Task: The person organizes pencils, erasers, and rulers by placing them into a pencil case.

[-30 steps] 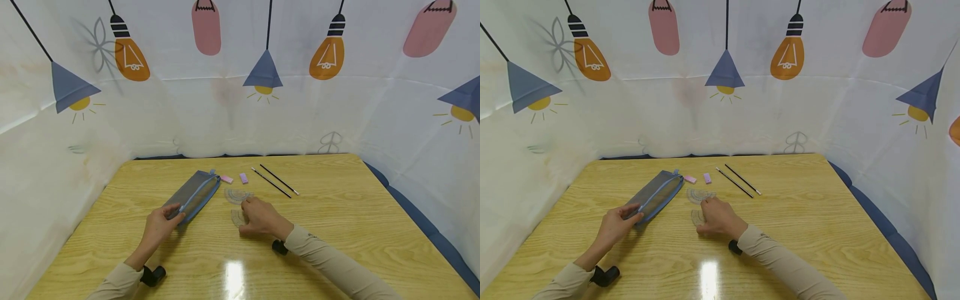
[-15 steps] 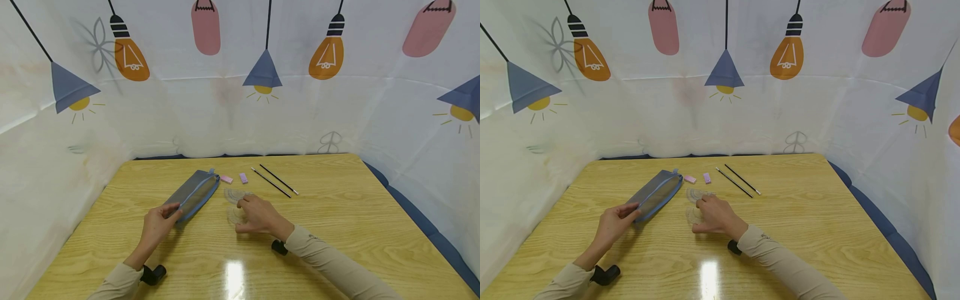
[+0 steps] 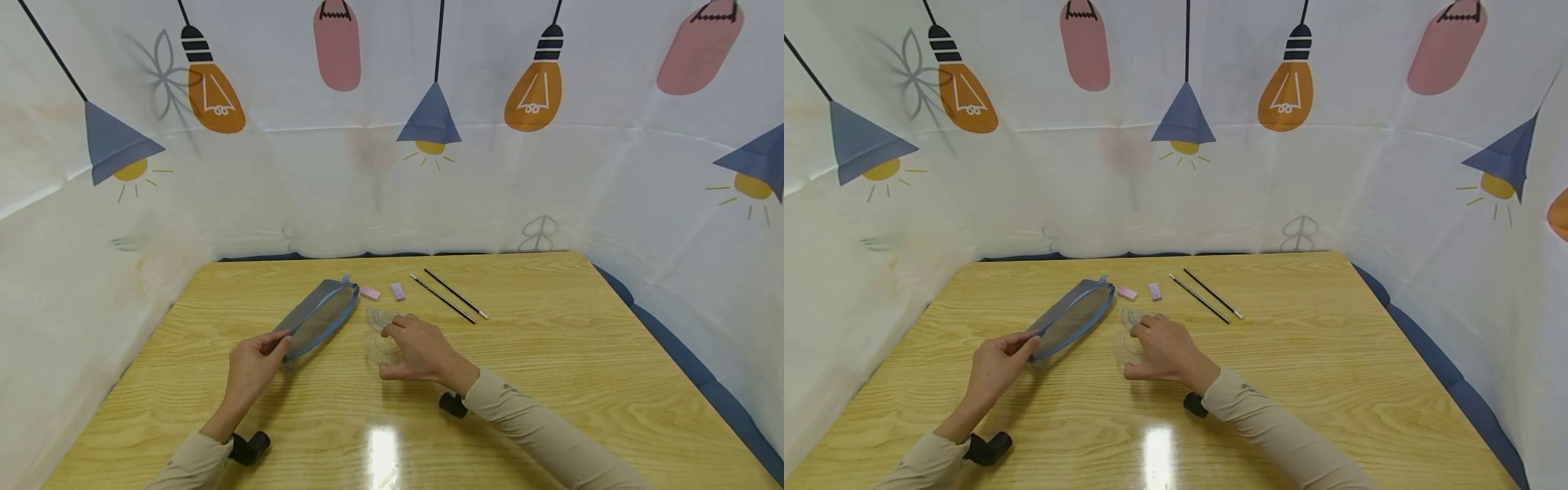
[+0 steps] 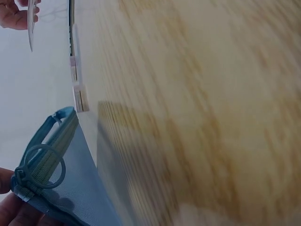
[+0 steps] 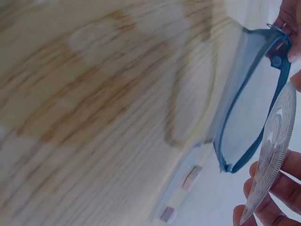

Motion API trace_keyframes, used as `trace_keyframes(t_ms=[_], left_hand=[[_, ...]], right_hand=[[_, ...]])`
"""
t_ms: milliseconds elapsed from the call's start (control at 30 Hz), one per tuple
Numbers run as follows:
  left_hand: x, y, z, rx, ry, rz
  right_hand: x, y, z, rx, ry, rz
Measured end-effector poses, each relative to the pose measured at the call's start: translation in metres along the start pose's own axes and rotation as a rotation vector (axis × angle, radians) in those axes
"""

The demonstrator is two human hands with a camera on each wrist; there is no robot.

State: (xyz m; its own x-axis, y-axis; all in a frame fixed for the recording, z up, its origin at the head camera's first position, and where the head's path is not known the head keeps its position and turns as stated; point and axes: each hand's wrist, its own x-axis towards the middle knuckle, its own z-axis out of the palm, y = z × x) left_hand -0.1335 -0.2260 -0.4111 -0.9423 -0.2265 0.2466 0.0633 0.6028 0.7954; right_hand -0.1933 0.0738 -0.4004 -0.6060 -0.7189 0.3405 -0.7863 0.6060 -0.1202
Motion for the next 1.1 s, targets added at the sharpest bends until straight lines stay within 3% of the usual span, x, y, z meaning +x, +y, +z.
trace_keyframes(t_ms=[267,1100], left_hand=[[0.003,-0.001,0.001,0.010,0.034,0.015],[0.000,0.004,0.001,-0.027,0.105,0.066]], right_hand=[[0.004,-0.001,0.001,0.014,0.043,-0.052],[0.033,-0.008,0.004,0.168,0.076,-0.043]])
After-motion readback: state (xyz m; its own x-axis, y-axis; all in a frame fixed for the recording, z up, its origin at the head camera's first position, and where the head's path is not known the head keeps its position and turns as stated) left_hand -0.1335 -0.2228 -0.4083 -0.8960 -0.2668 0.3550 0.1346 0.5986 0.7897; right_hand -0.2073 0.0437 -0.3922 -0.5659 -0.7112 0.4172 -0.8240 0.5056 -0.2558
